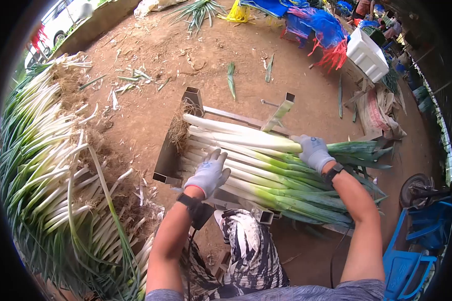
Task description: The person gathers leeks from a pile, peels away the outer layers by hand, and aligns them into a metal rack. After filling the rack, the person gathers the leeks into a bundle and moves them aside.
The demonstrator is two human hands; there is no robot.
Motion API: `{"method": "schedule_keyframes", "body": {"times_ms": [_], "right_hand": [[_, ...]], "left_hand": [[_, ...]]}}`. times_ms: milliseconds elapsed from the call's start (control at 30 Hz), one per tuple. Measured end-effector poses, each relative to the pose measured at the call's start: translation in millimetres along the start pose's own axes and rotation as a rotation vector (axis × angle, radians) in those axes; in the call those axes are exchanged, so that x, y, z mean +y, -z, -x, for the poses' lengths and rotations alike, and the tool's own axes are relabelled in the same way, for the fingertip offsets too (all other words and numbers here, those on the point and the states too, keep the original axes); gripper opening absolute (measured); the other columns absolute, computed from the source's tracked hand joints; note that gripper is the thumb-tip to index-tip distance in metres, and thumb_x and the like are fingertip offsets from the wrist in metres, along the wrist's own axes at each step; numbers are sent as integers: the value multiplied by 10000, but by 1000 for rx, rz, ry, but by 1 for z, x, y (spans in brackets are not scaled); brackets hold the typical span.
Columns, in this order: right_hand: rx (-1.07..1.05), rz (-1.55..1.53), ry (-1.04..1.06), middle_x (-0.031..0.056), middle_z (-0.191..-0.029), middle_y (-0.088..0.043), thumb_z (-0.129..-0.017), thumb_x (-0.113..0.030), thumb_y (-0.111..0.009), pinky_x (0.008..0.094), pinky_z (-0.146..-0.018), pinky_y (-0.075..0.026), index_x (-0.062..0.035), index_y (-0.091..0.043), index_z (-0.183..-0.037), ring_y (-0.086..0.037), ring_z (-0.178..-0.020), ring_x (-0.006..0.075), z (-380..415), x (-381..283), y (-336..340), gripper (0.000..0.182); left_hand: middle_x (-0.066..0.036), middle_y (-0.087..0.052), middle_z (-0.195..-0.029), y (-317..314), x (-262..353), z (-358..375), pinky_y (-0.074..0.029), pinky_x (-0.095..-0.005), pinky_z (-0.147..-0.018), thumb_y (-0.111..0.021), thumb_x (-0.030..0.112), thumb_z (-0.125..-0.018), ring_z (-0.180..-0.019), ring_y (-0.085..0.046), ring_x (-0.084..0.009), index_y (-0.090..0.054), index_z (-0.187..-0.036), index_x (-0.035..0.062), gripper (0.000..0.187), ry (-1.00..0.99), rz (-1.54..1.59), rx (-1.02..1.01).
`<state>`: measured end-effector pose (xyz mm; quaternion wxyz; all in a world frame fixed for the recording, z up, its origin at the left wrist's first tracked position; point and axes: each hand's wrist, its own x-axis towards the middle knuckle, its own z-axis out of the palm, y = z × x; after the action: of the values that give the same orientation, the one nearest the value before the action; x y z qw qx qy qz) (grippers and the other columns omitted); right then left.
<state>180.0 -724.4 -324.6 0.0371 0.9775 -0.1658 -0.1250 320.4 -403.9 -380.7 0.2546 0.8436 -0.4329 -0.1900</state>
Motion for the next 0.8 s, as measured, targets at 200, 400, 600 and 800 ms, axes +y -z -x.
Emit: {"method": "schedule_keyframes", "body": {"times_ms": [200,400,600,800], "right_hand": [[-60,51,-118,75,-1039,-649,-767,-155,-613,403,-822,-491,-235,-586,-1208,-620,-973,280,-51,1,-42,449],[-85,42,-72,72,-1028,-664,-775,-189,-620,399,-821,-490,-240,-571,-1239,-625,-964,286,-64,3,-61,469],[-166,-39,66,123,-1041,-671,-776,-269,-670,408,-852,-476,-203,-594,-1217,-624,-980,313,-76,11,-50,452],[-101,-80,128,142,-1030,-670,-758,-307,-689,407,-859,-474,-179,-612,-1197,-623,-981,320,-72,9,-53,464]], "left_hand": [[-237,-324,-1445,-24,-34,-89,-199,-481,-1125,-531,303,-874,-1354,-276,-388,-370,-1376,6,605,-41,-202,166],[-220,-630,-1056,-40,-52,-138,-461,-473,-885,-443,351,-918,-1008,-578,-396,-619,-1079,55,381,14,4,172],[-197,-630,-1079,-37,-43,-135,-463,-467,-875,-459,338,-908,-1003,-580,-382,-640,-1050,75,350,-8,-131,298],[-168,-638,-1095,-35,-43,-125,-421,-458,-939,-488,366,-900,-1042,-570,-370,-646,-1077,92,363,4,-87,289]]}}
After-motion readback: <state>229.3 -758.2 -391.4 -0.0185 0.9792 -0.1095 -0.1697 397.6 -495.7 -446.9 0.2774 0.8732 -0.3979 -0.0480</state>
